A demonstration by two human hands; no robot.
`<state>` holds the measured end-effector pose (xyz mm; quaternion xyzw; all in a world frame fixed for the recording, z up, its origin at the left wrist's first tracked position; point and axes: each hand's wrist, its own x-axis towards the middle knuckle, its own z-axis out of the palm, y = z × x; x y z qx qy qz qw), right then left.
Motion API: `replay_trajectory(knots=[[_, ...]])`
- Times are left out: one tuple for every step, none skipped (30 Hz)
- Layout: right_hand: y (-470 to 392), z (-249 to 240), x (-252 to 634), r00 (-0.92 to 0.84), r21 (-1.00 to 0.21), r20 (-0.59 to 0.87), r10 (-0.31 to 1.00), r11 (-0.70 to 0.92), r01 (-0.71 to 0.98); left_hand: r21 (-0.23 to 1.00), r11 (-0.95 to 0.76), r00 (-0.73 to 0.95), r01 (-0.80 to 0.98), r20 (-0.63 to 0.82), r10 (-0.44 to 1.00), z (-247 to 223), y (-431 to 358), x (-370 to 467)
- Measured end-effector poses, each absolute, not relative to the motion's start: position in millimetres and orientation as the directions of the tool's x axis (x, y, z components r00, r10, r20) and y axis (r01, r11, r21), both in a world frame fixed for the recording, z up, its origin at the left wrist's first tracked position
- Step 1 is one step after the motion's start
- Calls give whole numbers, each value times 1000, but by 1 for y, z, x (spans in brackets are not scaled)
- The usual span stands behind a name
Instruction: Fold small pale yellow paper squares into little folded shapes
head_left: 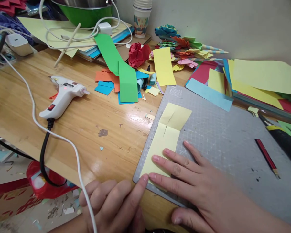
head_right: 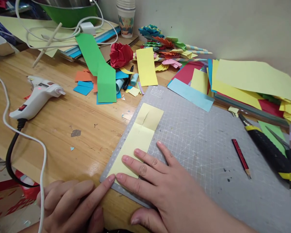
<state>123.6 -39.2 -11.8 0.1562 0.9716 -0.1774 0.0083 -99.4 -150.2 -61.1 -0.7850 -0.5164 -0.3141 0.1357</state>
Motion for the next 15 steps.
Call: replay_trajectory(knots=[[-39, -12, 124, -950, -345, -71, 305, 886, 311, 130, -417, 247, 899, 635, 732, -61, -151, -98], [-40, -13, 125, -948, -347, -68, 310, 884, 313, 153, -400, 220, 904, 636, 740, -62, -151, -97], [-40, -14, 125, -947, -348, -63, 314, 883, 316, 172, -384, 194, 907, 639, 745, -62, -151, -95], [-40, -14, 125, -947, -349, -59, 315, 883, 315, 186, -369, 172, 910, 642, 747, -63, -152, -94], [-40, -15, 125, -948, -348, -52, 314, 884, 312, 191, -363, 162, 912, 645, 746, -63, -152, -93], [-40, -15, 125, -948, -347, -48, 313, 885, 310, 190, -361, 161, 913, 646, 746, -64, -153, -92], [-40, -16, 125, -948, -347, -45, 314, 885, 310, 192, -356, 155, 914, 646, 748, -64, -154, -91], [-40, -16, 125, -948, -349, -43, 316, 884, 311, 201, -348, 145, 916, 643, 752, -65, -154, -90], [-40, -16, 124, -947, -353, -39, 318, 882, 311, 211, -340, 134, 917, 639, 758, -65, -155, -90], [-40, -16, 123, -945, -354, -36, 325, 880, 317, 221, -332, 123, 917, 636, 762, -65, -155, -90], [-40, -16, 123, -941, -349, -35, 336, 879, 327, 228, -327, 114, 917, 636, 763, -65, -155, -90], [-40, -16, 122, -939, -337, -33, 344, 880, 334, 227, -324, 111, 918, 638, 762, -65, -155, -91], [-40, -17, 121, -937, -319, -32, 349, 885, 340, 214, -329, 122, 920, 642, 757, -64, -154, -92], [-40, -17, 121, -935, -297, -32, 354, 890, 347, 188, -343, 147, 920, 645, 750, -64, -154, -94], [-40, -18, 120, -933, -277, -32, 358, 894, 352, 157, -356, 178, 921, 645, 743, -63, -153, -95]])
